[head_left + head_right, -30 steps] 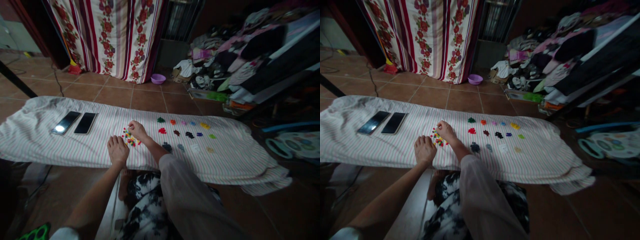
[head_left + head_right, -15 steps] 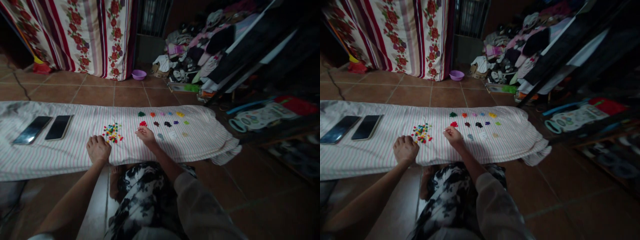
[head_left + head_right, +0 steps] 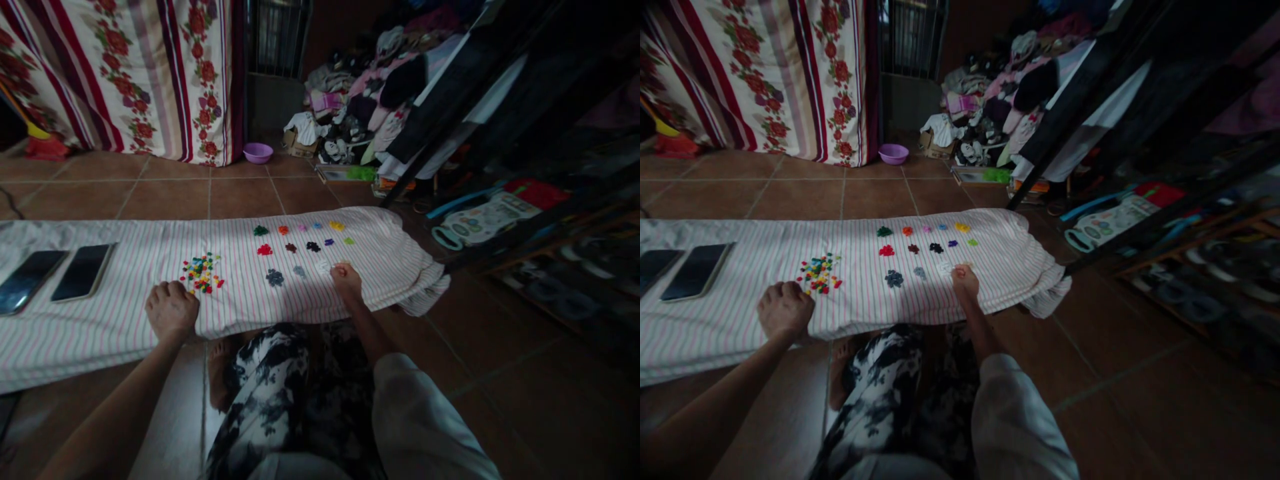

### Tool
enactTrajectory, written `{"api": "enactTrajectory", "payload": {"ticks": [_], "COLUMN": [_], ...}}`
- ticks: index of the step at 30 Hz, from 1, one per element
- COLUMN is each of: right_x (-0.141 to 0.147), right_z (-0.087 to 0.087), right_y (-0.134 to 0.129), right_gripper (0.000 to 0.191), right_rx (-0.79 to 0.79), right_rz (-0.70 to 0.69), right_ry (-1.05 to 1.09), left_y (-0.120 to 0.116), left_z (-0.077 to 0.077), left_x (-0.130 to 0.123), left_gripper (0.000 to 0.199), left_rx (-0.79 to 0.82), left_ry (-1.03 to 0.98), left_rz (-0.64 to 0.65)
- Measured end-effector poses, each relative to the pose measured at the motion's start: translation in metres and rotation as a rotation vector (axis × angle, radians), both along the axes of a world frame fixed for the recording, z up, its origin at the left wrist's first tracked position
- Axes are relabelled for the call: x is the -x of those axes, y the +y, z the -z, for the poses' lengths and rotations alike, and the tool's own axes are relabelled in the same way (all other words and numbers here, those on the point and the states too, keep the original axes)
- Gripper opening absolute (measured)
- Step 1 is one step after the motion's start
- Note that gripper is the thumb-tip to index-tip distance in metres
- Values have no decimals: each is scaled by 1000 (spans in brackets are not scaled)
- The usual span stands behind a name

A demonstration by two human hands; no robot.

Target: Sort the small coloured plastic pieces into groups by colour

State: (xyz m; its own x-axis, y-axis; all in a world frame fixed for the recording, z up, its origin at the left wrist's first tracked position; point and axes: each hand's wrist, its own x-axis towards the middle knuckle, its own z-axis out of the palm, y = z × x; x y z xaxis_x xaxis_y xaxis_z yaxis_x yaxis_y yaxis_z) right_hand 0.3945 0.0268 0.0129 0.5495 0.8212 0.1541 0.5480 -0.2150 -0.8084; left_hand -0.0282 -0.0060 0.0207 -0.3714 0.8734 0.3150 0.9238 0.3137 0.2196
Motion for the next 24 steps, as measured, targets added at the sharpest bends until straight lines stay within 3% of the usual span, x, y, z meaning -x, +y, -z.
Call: {"api": "enactTrajectory", "payload": {"ticks": [12,19,24], "right_x": [3,-2,-4], "right_z": [13,12,17], "right_y": [9,0,1], "right_gripper": [32,41,41], "right_rx": [-31,-59,-99], "right_rz": [-34,-100,-49], "right_ry": [-138,88,129], "left_y": [0,1,1], "left_z": [6,7,6], "left_x": [2,2,2], "left_gripper": [30,32,34], "left_rx": [-37,-29,-33], "left_ry": [-19,-24,-50], "left_rz": [-4,-5,-2]}}
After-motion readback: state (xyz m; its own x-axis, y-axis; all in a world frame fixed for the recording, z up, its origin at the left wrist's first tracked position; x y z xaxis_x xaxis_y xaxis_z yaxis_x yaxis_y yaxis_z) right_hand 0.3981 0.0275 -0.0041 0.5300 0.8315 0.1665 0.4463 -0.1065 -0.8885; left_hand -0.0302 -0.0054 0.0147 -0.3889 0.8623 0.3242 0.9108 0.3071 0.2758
